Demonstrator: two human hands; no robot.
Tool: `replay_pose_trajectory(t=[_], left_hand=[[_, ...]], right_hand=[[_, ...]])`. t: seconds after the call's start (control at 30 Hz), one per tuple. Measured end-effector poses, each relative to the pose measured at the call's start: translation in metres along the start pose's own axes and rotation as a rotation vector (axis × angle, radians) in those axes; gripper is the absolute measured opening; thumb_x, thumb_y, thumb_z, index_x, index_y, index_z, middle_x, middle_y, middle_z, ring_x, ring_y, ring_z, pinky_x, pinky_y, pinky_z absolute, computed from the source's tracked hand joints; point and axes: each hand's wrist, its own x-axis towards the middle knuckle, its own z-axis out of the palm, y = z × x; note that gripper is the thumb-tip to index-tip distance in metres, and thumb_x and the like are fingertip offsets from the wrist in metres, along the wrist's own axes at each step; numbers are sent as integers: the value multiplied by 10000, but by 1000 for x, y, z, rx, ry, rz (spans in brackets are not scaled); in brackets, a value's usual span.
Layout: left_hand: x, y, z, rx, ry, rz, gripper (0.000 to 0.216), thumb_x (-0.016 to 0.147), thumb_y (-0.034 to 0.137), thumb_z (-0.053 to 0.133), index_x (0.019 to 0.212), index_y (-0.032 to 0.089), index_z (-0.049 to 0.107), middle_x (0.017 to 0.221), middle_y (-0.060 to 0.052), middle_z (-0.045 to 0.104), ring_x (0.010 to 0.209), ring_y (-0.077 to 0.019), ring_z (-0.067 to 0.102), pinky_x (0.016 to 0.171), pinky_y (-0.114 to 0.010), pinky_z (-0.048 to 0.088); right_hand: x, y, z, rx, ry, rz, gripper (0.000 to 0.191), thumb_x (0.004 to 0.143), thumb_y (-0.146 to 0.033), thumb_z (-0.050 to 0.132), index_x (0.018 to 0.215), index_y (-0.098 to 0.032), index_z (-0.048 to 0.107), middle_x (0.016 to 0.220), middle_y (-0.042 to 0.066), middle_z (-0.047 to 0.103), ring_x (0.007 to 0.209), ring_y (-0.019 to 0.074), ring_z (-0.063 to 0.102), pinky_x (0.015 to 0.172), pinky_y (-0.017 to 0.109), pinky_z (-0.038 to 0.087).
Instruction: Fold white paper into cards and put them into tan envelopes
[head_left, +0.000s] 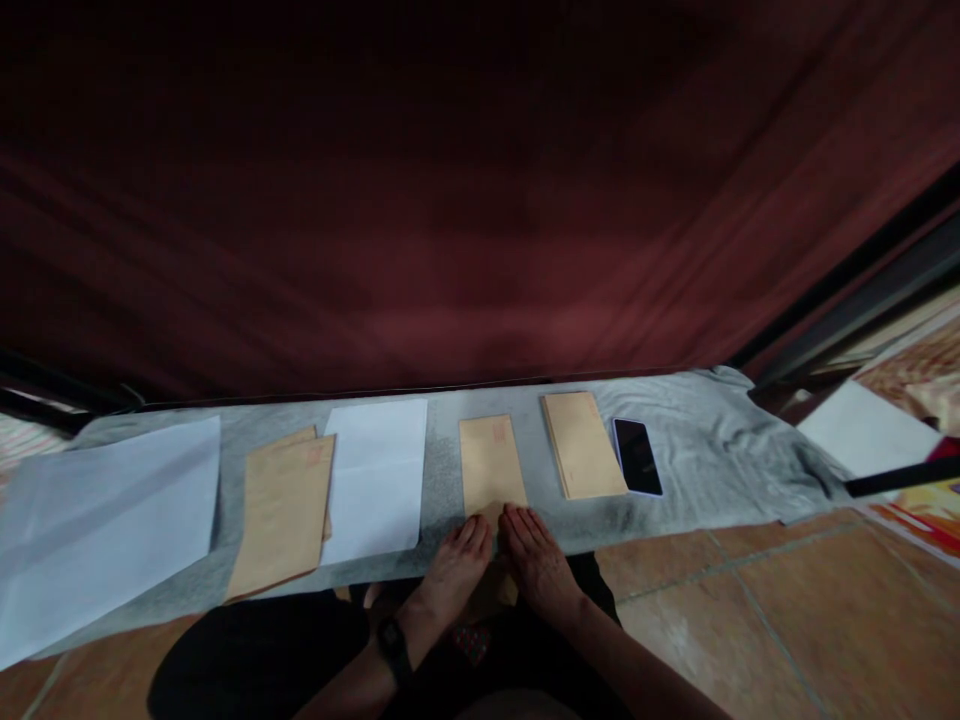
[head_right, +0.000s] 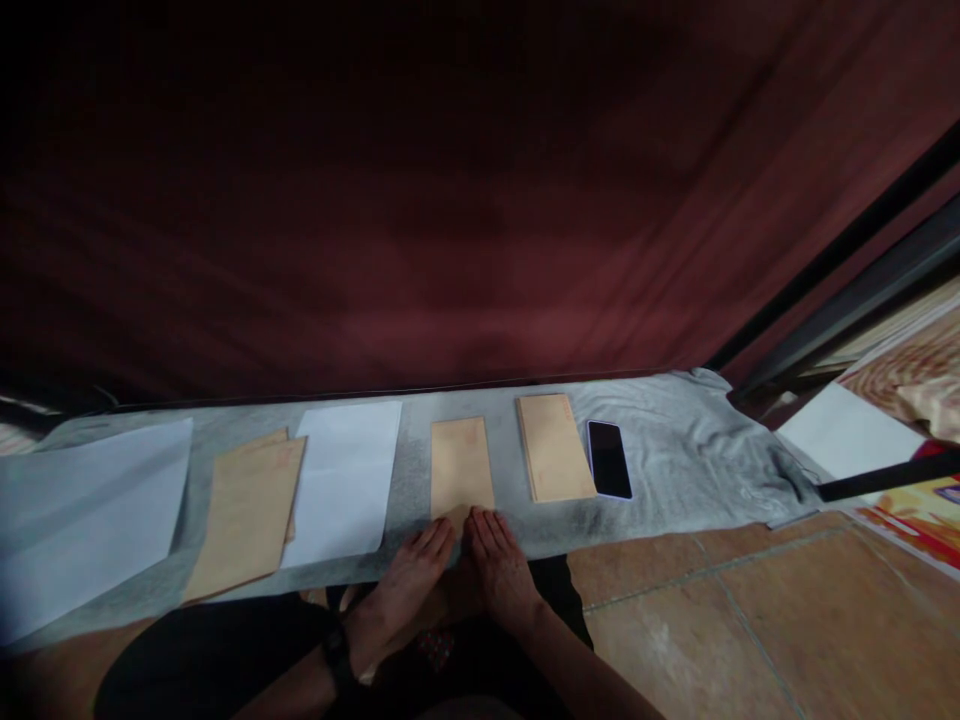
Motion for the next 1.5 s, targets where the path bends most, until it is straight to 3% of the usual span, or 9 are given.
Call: replay_pose_trajectory(t=[0.57,0.77,0.87,1.0,1.07,1.13,1.23,1.37,1.5], left_hand=[[10,4,-24,68,19,46,322,885,-24,490,1100,141,662,1088,-115,697,1017,-244,662,834,-366,553],[14,-6,-36,16,74,38,336,892,11,495,1167,147,635,1125,-112,703,1056,-241,666,905,-379,543],[14,-14,-39,-197,254,-72,395,966,191,510,1360,186,531,1378,-125,604,1281,-268,564,1063,-441,472],[16,-12,-34,-775,543,-518,628,974,454,523,1524,216,336,1576,-135,394,1450,-302,378,1157,-507,383],[20,-3,-30,-1196,528,-761,674,930,503,588,1504,224,372,1483,-142,513,1366,-304,495,1085,-481,464],[26,8,-27,-1641,395,-926,691,863,523,684,1445,226,460,1307,-141,654,1206,-298,633,964,-431,543],[38,25,-28,-2120,273,-895,644,747,491,812,1291,213,606,1169,-125,720,1012,-271,712,802,-357,579],[48,35,-28,-2196,330,-818,621,580,373,912,1120,168,685,971,-82,755,795,-207,715,680,-282,554],[48,26,-16,-2022,300,-853,624,613,333,836,1181,158,647,841,-48,746,673,-169,680,579,-241,519]], right_hand=[[31,-9,11,-92,11,154,417,926,-124,497,1319,-165,631,1282,142,667,1075,256,631,936,377,499],[46,-8,-7,-20,-69,183,439,907,-88,489,1292,-233,641,1250,93,693,1031,223,665,870,331,528],[51,0,-29,75,-41,274,433,904,-49,450,1243,-224,656,1207,78,713,990,212,685,848,312,532],[53,14,-54,481,184,532,341,994,-182,386,1184,-219,666,1104,79,744,888,211,706,773,305,536],[54,16,-57,774,350,716,289,999,-341,452,1082,-203,692,977,77,757,837,223,702,746,318,540],[55,12,-52,1127,477,846,310,932,-462,569,1040,-200,695,952,69,756,835,227,697,748,333,548],[54,-3,-39,1586,557,975,394,768,-528,746,997,-213,696,964,53,756,812,218,697,720,337,562],[48,-19,-24,1757,594,1153,477,582,-485,886,934,-219,705,922,39,752,803,203,694,692,311,563],[42,-13,-14,1761,534,1219,457,577,-464,890,907,-216,694,846,21,736,721,183,679,661,317,564]])
